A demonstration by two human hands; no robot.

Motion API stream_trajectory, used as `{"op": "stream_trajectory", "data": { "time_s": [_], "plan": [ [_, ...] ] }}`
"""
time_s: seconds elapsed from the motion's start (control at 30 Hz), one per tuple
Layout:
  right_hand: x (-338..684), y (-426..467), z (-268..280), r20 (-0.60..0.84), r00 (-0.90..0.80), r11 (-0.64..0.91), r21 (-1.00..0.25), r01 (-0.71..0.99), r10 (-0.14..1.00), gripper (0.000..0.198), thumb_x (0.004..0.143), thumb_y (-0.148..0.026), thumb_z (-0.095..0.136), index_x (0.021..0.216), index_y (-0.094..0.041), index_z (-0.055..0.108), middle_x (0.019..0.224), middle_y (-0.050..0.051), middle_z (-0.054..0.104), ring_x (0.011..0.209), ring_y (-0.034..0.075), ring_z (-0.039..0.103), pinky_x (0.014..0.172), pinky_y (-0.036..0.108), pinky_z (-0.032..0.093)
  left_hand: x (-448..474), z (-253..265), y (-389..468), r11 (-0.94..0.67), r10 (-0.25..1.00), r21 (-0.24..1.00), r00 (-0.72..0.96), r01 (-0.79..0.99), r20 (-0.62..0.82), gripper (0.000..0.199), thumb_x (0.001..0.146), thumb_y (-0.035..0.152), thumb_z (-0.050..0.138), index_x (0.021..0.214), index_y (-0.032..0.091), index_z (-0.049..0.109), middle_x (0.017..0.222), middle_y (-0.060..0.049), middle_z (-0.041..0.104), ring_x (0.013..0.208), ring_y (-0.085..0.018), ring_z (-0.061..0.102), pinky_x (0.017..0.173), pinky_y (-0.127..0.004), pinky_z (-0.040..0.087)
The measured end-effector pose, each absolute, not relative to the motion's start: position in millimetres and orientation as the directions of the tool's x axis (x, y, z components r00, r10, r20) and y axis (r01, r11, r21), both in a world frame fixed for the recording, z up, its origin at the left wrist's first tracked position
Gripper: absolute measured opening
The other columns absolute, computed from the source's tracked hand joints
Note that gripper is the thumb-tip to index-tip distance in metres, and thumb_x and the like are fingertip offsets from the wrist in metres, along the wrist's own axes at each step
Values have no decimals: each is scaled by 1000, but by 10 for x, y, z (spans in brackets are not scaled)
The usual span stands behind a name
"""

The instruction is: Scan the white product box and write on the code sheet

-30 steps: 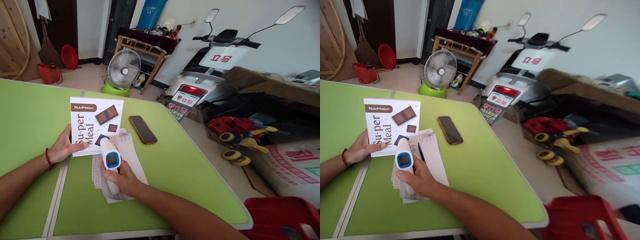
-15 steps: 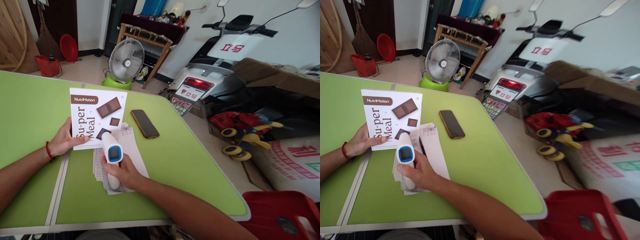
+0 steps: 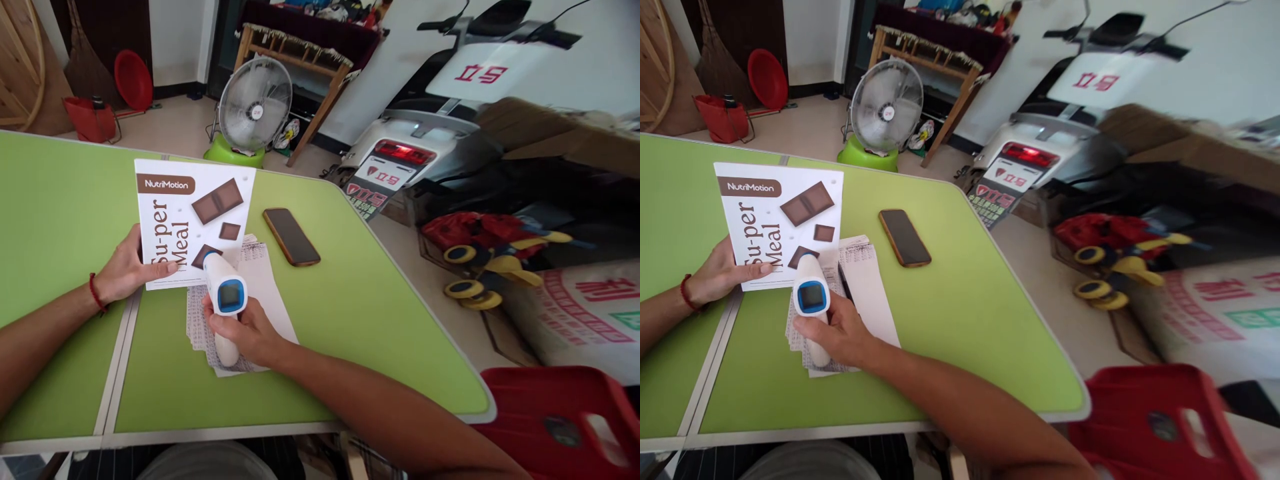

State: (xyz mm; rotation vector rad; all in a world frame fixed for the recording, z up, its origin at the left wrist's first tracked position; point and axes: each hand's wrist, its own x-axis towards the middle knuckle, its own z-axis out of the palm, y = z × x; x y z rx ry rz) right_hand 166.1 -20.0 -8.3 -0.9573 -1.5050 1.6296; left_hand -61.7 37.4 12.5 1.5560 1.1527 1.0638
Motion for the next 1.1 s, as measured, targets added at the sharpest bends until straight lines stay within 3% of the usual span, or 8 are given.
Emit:
{"op": "stream_trajectory", "data": {
  "time_s": [0.43, 0.9, 1.1],
  "plan": [
    [1649, -205, -58, -64, -458, -80, -997, -16, 887, 21, 73, -37, 65, 76, -19, 53, 70, -1, 52, 65, 12, 48, 61, 28, 42, -609, 161, 373, -165, 971, 966, 202, 199, 125, 64, 60, 46, 84, 109, 18, 55, 110, -10, 67, 112, -38, 59, 94, -53, 49],
    [1632, -194, 1, -62, -467, -45, -998, 47, 882, 20, 73, -36, 62, 71, -20, 50, 68, -2, 49, 65, 12, 46, 62, 28, 41, -618, 167, 383, -152, 974, 970, 198, 191, 113, 69, 58, 46, 85, 112, 16, 53, 114, -13, 66, 114, -39, 57, 95, -53, 49],
    [1623, -195, -9, -72, -448, -53, -997, 53, 891, 19, 72, -36, 64, 71, -20, 53, 66, -2, 50, 64, 12, 46, 61, 28, 43, -609, 195, 378, -181, 969, 958, 206, 222, 136, 61, 60, 48, 83, 106, 17, 57, 112, -12, 66, 113, -39, 57, 96, -53, 48]
  ]
}}
